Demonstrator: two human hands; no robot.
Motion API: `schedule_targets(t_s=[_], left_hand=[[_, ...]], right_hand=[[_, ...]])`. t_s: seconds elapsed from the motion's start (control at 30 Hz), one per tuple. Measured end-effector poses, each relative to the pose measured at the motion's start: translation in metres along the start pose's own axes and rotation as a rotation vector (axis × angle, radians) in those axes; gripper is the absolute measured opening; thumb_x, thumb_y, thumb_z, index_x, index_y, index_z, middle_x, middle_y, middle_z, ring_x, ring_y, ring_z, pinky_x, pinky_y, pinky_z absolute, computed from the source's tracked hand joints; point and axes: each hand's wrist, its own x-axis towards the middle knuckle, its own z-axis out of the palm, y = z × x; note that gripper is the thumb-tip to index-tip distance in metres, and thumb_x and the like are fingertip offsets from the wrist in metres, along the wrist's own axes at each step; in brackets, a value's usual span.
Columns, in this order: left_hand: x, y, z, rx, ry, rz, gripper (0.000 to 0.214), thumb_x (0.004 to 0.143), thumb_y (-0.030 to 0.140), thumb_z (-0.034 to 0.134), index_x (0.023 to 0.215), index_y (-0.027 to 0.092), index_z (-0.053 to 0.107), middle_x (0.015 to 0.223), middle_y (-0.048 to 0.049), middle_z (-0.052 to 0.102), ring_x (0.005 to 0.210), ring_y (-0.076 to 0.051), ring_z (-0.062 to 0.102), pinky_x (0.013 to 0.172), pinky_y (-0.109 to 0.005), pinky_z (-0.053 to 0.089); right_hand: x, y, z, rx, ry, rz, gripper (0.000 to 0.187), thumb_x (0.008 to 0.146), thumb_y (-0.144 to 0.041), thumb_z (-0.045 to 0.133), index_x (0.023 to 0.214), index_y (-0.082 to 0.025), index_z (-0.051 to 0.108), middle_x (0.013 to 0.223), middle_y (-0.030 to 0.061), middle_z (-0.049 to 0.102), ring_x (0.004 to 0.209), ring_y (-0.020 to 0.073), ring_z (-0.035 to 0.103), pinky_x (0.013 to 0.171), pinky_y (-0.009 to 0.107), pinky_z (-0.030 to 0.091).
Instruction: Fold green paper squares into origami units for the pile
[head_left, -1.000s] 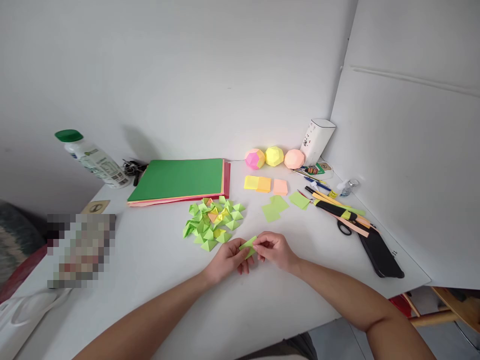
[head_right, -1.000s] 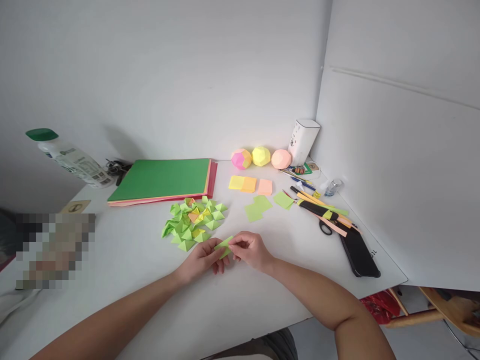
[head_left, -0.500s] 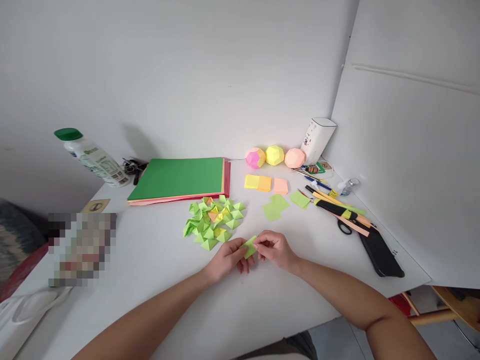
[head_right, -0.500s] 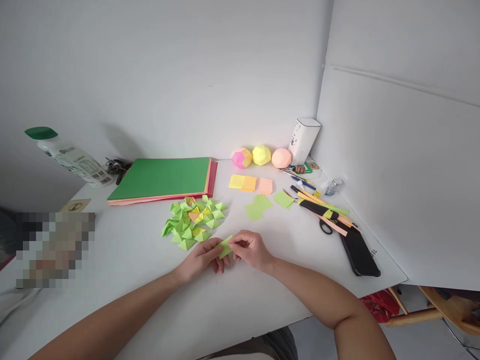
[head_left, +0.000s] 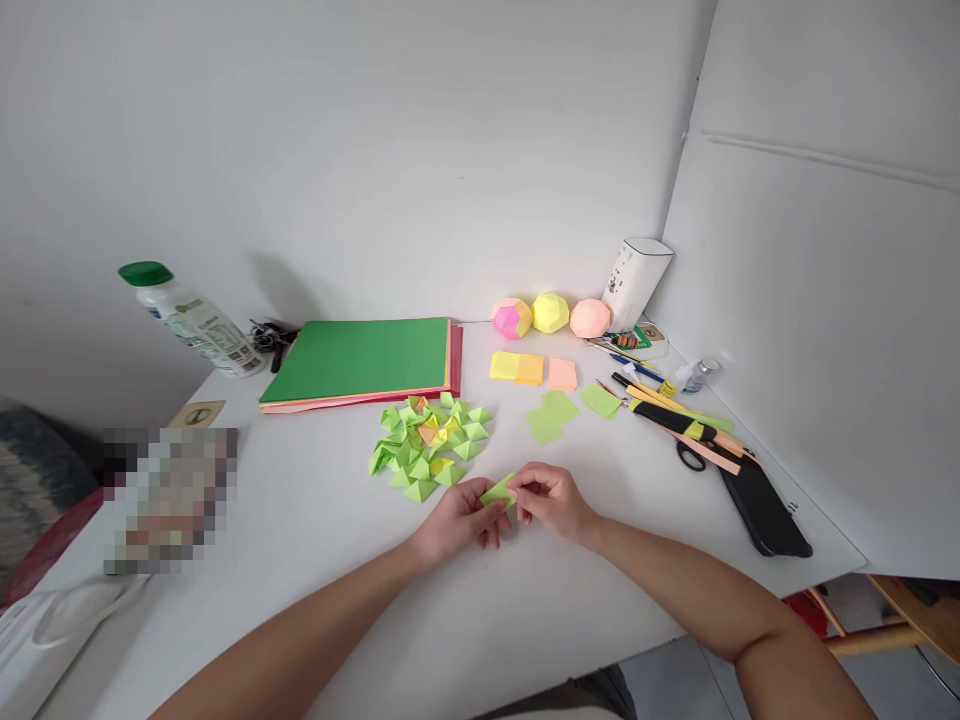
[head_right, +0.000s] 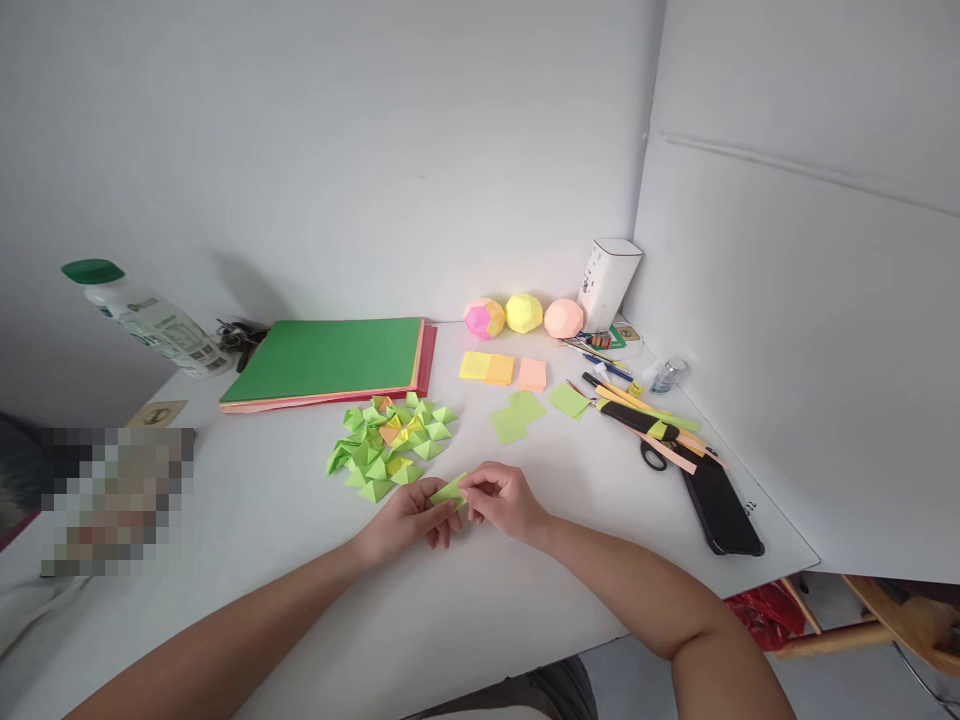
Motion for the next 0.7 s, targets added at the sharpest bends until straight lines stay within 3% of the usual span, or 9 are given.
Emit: schedule_targets(t_s=[0.3, 0.47, 0.7], left_hand=[[0.0012, -0.0025, -0.0024, -0.036, -0.005, 0.004, 0.032, 0.077, 0.047, 0.057, 0.080, 0.015, 0.052, 0.067, -0.0030, 0.065, 0.049, -0.013, 0.060, 0.044, -0.022, 0.042], [0.0014, -0.0020, -0.0031, -0.033, -0.025, 0.012, 0.031, 0.079, 0.045, 0.055, 0.079, 0.015, 0.051, 0.068, -0.0037, 0.065, 0.049, -0.012, 0.059, 0.044, -0.022, 0.042], [0.0002, 0.0014, -0.0037, -0.026, -0.036, 0.015, 0.030, 0.078, 0.045, 0.057, 0.077, 0.015, 0.050, 0.065, -0.0026, 0.064, 0.046, -0.011, 0.057, 0.043, -0.022, 0.042]], right_hand=[[-0.0001, 0.0004, -0.0019, 0.041, -0.002, 0.011, 0.018, 0.077, -0.031, 0.060, 0.082, -0.014, 0.064, 0.073, 0.0007, 0.059, 0.052, 0.0104, 0.059, 0.046, 0.023, 0.047], [0.0003, 0.0030, -0.0032, 0.062, -0.018, 0.068, 0.022, 0.080, -0.033, 0.057, 0.090, -0.014, 0.060, 0.056, -0.0024, 0.059, 0.050, 0.0123, 0.060, 0.049, 0.025, 0.048], [0.0012, 0.0026, -0.0026, 0.117, -0.002, 0.072, 0.026, 0.080, -0.032, 0.058, 0.098, -0.015, 0.054, 0.069, -0.0014, 0.059, 0.048, 0.0114, 0.061, 0.045, 0.023, 0.047]])
